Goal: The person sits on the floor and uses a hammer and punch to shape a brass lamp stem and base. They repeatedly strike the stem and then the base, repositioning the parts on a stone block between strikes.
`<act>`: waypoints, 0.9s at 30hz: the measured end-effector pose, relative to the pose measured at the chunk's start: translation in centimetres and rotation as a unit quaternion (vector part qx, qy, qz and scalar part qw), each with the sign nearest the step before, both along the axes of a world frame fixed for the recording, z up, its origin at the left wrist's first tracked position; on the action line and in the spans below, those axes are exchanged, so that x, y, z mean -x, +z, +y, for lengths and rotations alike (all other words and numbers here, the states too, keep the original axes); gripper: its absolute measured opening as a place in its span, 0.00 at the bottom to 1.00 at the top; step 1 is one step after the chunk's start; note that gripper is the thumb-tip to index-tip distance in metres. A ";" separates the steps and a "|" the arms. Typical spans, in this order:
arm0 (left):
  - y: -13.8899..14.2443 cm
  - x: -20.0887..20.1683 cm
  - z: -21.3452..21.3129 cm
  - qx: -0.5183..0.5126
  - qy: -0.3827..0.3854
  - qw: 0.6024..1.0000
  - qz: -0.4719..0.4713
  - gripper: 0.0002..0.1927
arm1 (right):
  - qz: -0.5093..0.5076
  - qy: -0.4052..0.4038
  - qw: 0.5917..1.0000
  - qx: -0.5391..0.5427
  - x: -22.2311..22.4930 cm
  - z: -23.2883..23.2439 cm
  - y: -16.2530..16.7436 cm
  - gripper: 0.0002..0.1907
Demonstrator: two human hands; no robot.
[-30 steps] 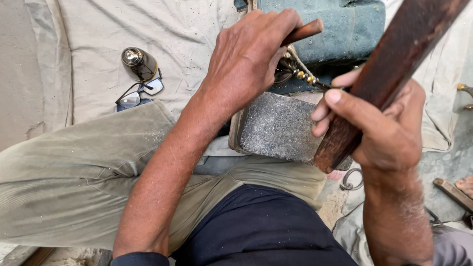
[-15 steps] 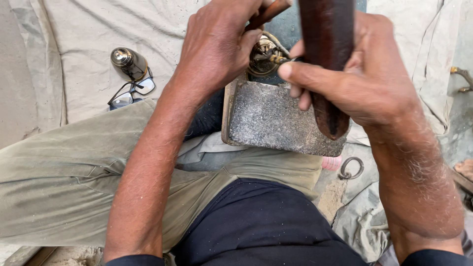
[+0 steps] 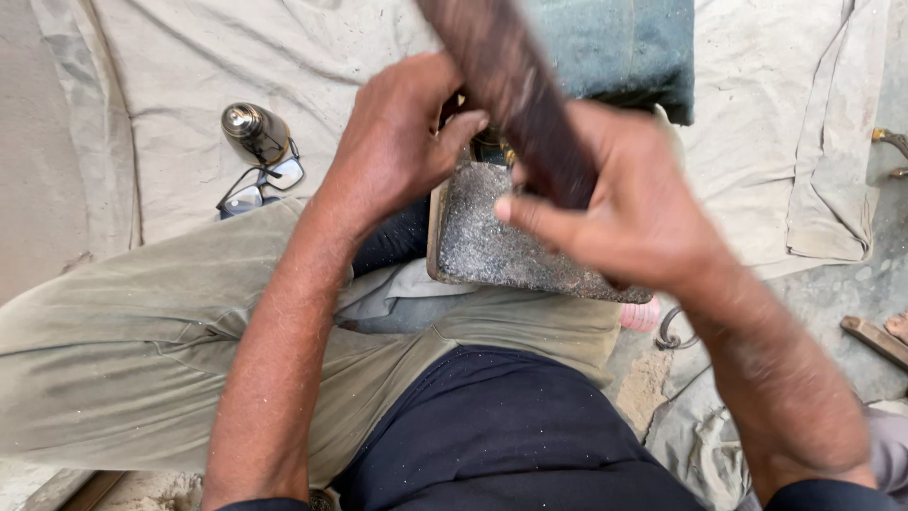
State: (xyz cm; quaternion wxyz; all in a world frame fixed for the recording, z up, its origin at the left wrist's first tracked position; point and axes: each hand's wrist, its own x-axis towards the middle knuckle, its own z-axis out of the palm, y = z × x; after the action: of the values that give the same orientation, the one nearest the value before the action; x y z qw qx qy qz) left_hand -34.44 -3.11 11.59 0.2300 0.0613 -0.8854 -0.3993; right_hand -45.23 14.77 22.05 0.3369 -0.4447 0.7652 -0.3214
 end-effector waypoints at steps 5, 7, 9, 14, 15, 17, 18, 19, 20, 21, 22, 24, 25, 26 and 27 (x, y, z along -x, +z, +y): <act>-0.4 0.0 0.1 -0.012 -0.044 0.996 -0.080 0.16 | 0.112 -0.042 0.992 -0.047 -4.2 2.3 -3.7 0.16; -0.6 -0.2 0.3 -0.054 -0.036 0.993 -0.101 0.14 | 0.095 -0.064 0.993 -0.001 -4.6 3.1 -4.8 0.17; -1.0 -0.7 0.5 -0.117 -0.023 0.991 -0.067 0.17 | 0.034 -0.091 0.995 0.001 -4.2 4.0 -5.4 0.19; -2.8 -2.0 0.0 -0.262 0.024 0.965 0.006 0.20 | -0.164 -0.263 0.947 -0.078 -0.7 6.8 -5.3 0.18; -3.2 -2.0 0.0 -0.318 0.038 0.947 0.010 0.20 | -0.166 -0.275 0.946 -0.053 0.0 7.4 -5.2 0.18; -3.9 -1.4 -0.2 -0.448 0.047 0.892 0.031 0.16 | -0.167 -0.297 0.940 0.000 1.5 8.1 -4.7 0.19; -4.1 -1.1 -0.2 -0.509 0.050 0.858 0.042 0.15 | -0.143 -0.286 0.947 0.036 1.9 8.4 -4.3 0.19; -4.2 -0.8 -0.1 -0.500 0.049 0.864 0.031 0.15 | -0.117 -0.275 0.952 0.073 2.2 8.6 -3.8 0.20; -4.1 -0.5 0.1 -0.491 0.047 0.870 0.021 0.15 | -0.092 -0.262 0.954 0.111 2.5 8.6 -3.3 0.21; -4.1 -0.3 0.3 -0.482 0.047 0.875 0.010 0.15 | -0.138 -0.275 0.938 0.157 2.7 8.4 -2.8 0.21; -3.9 -0.3 0.5 -0.471 0.044 0.881 0.013 0.16 | -0.184 -0.287 0.918 0.202 2.8 8.1 -2.4 0.22; -3.5 -0.3 1.0 -0.447 0.037 0.893 0.020 0.16 | -0.232 -0.308 0.900 0.206 3.2 7.1 -1.6 0.22; -3.4 -0.3 1.1 -0.438 0.038 0.897 0.047 0.17 | -0.235 -0.317 0.904 0.164 3.5 6.7 -1.2 0.21; -3.3 -0.3 1.3 -0.429 0.041 0.900 0.073 0.18 | -0.238 -0.326 0.907 0.121 3.9 6.3 -0.6 0.21; -3.4 -0.3 1.4 -0.419 0.043 0.901 0.100 0.19 | -0.162 -0.336 0.926 0.066 4.2 5.9 -0.2 0.19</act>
State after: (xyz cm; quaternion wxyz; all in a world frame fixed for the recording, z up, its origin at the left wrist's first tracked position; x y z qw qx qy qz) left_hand -34.12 -1.74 8.24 0.2870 0.1499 -0.6049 -0.7275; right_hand -49.43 20.70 21.83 0.2988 -0.1246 0.7818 -0.5328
